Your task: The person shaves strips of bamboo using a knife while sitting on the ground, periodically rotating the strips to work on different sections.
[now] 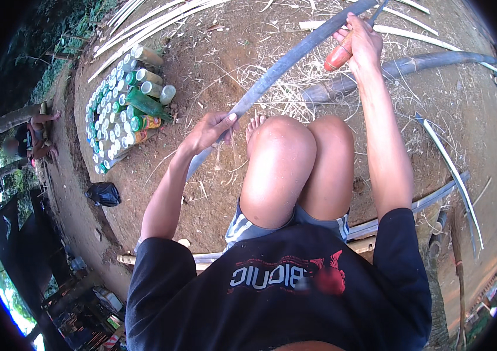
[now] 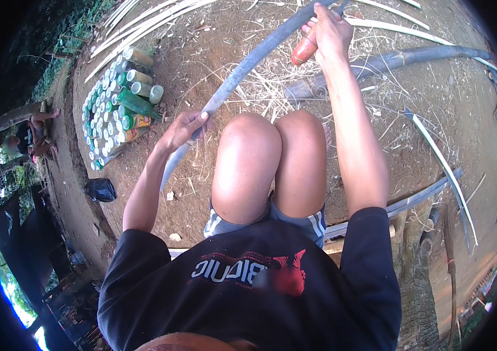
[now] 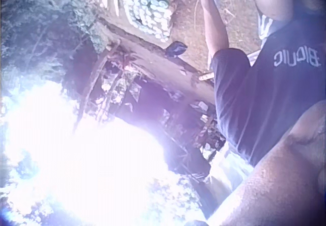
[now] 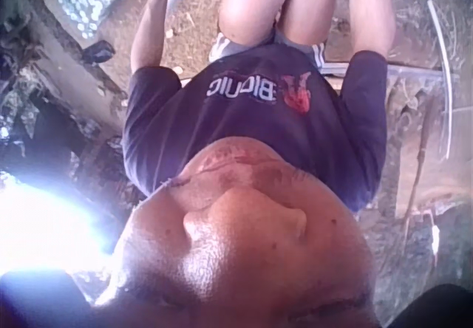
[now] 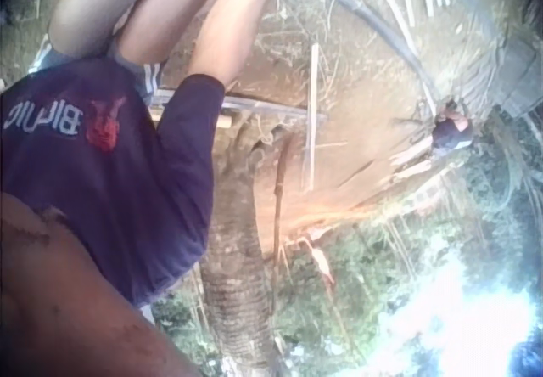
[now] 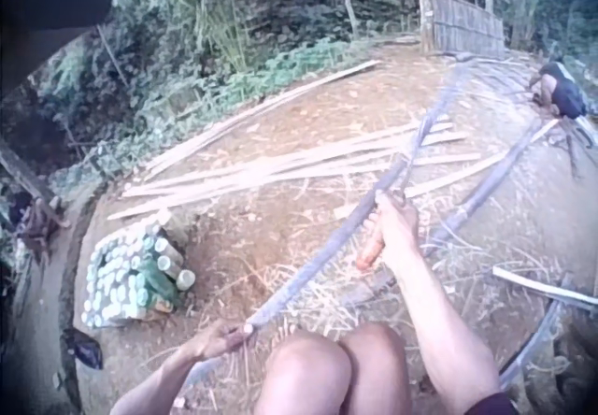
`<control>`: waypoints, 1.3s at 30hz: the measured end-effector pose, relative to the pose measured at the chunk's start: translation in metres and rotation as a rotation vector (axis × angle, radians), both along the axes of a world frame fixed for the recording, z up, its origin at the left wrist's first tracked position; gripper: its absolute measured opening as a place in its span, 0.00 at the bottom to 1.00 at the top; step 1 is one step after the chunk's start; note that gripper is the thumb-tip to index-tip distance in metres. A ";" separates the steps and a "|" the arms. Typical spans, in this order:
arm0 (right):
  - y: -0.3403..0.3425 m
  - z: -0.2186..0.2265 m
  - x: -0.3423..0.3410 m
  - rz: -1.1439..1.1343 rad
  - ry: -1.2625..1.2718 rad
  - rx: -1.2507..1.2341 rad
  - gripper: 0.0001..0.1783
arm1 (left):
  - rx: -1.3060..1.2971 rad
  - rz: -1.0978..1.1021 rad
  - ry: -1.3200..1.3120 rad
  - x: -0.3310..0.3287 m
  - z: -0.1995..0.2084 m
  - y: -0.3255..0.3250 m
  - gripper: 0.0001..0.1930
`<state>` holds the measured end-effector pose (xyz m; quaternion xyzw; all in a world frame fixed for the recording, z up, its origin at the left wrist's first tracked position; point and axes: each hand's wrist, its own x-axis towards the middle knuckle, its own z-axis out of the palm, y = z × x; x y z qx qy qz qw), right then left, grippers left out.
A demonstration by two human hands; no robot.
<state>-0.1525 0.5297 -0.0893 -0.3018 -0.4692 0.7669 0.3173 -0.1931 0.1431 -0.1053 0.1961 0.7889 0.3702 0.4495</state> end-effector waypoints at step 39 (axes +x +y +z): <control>0.058 -0.045 0.170 0.316 -0.974 1.465 0.12 | 0.312 0.113 -0.598 -0.014 -0.017 0.073 0.15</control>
